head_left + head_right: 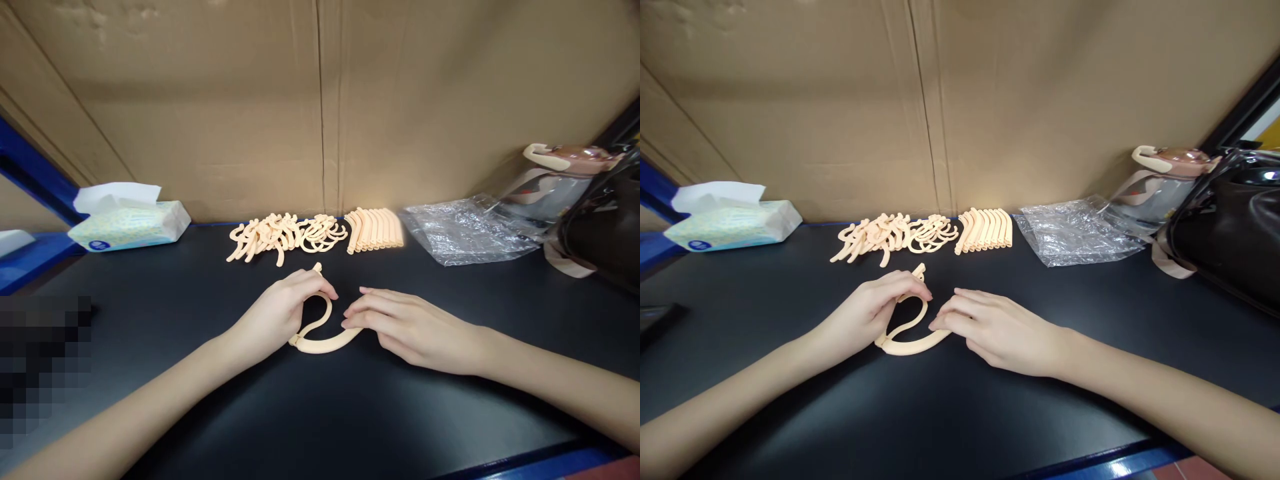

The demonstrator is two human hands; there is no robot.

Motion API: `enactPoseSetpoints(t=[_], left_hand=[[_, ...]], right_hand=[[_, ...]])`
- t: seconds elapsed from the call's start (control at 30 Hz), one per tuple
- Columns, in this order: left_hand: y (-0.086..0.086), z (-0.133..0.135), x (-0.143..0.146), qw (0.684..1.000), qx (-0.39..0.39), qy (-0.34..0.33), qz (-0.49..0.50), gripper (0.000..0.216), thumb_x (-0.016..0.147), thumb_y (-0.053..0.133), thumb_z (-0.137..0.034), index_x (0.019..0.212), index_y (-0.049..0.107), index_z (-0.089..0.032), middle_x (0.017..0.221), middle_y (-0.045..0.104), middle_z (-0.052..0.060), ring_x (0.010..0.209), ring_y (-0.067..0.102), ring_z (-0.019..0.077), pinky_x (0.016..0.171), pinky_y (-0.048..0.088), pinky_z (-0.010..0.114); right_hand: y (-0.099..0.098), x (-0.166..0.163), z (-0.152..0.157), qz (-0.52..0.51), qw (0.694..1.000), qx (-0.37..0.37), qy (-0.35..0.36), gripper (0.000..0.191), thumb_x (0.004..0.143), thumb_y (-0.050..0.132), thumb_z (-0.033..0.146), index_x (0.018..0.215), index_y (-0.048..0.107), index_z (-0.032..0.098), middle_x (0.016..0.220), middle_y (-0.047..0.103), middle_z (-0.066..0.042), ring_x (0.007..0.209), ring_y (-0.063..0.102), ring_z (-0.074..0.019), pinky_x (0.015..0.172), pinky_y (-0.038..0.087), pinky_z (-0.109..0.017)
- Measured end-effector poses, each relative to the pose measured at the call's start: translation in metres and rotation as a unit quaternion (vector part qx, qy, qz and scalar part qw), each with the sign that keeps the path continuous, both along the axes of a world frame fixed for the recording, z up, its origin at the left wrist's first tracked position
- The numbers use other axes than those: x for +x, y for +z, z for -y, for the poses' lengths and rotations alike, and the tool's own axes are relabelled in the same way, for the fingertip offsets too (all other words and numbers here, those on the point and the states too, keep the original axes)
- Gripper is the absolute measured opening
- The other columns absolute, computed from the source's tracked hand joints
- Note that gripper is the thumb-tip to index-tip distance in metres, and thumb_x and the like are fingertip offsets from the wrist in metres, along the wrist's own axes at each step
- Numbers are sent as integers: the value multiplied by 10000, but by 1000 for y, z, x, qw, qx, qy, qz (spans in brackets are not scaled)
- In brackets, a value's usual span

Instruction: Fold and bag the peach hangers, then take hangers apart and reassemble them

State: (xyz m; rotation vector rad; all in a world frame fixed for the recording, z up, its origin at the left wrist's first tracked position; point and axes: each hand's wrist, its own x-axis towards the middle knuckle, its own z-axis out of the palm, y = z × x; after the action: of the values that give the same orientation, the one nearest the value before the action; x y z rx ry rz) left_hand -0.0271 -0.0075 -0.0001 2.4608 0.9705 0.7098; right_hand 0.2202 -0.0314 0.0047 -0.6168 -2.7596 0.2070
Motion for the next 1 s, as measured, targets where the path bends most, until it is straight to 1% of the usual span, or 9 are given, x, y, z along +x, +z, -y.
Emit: enactPoseSetpoints(t=[0.1, 0.13, 0.27, 0.47, 0.6, 0.7, 0.83, 0.9, 1.0], left_hand=[[1, 0, 3, 999, -7, -11, 42, 417, 817, 338, 36, 983, 620, -222, 1009, 616, 10, 973, 573, 140, 854, 461, 272], [1, 0, 4, 998, -11, -14, 56, 396, 838, 343, 21, 986, 621, -219, 1028, 615, 17, 991, 576, 141, 868, 459, 275], [3, 0, 8, 996, -30, -19, 87, 303, 878, 392, -42, 1007, 609, -209, 1050, 617, 30, 1010, 584, 148, 895, 457, 293], [7, 2, 6, 998, -40, 33, 33, 164, 836, 537, -135, 964, 605, -211, 944, 621, -5, 852, 574, 139, 775, 462, 269], [7, 2, 5, 996, -76, 28, 33, 202, 880, 433, -134, 977, 592, -211, 925, 618, -9, 777, 570, 117, 704, 465, 237], [5, 0, 4, 998, -53, 16, 26, 271, 896, 363, -106, 989, 592, -215, 957, 617, 9, 847, 573, 133, 766, 475, 262], [2, -1, 2, 1000, 6, -9, 13, 287, 900, 378, -98, 1047, 583, -236, 1122, 584, 36, 1061, 527, 169, 938, 441, 352], [2, 0, 2, 1000, 14, -7, 11, 328, 861, 400, -58, 1080, 565, -240, 1188, 557, 45, 1125, 503, 180, 976, 429, 380], [5, 3, 2, 1000, 14, -1, 5, 407, 792, 442, -29, 1127, 540, -240, 1266, 524, 60, 1200, 474, 208, 1015, 416, 421]], right_hand=[[0, 0, -1, -11, 999, -21, -22, 405, 834, 398, -2, 1174, 531, 174, 1163, 587, -74, 1014, 586, -155, 888, 511, -293], [0, 0, -1, -13, 999, -19, -24, 393, 841, 402, 6, 1169, 534, 177, 1153, 588, -74, 1009, 583, -157, 886, 509, -298], [1, 0, -4, -17, 1000, 9, -15, 321, 865, 442, 47, 1141, 553, 170, 1061, 616, -74, 1052, 544, -191, 1012, 411, -391], [4, 0, -4, -11, 999, 23, -47, 315, 874, 459, 67, 1148, 557, 187, 1001, 604, -65, 940, 531, -199, 851, 441, -362], [3, -1, -4, -9, 996, 41, -79, 280, 892, 448, 104, 1133, 564, 187, 917, 599, -50, 842, 528, -188, 786, 424, -346], [2, -1, -6, -22, 994, 40, -98, 273, 890, 457, 113, 1137, 553, 182, 861, 605, -32, 830, 541, -182, 807, 418, -346], [0, -1, -8, -59, 991, 10, -116, 222, 902, 452, 132, 1089, 553, 197, 914, 642, -34, 866, 574, -179, 866, 427, -371], [1, 0, -9, -79, 990, -3, -115, 221, 916, 450, 163, 1107, 548, 213, 939, 657, -31, 881, 593, -178, 922, 420, -408], [3, 2, -9, -81, 992, -22, -99, 263, 934, 476, 253, 1192, 519, 225, 989, 668, -30, 951, 611, -179, 1038, 349, -461]])
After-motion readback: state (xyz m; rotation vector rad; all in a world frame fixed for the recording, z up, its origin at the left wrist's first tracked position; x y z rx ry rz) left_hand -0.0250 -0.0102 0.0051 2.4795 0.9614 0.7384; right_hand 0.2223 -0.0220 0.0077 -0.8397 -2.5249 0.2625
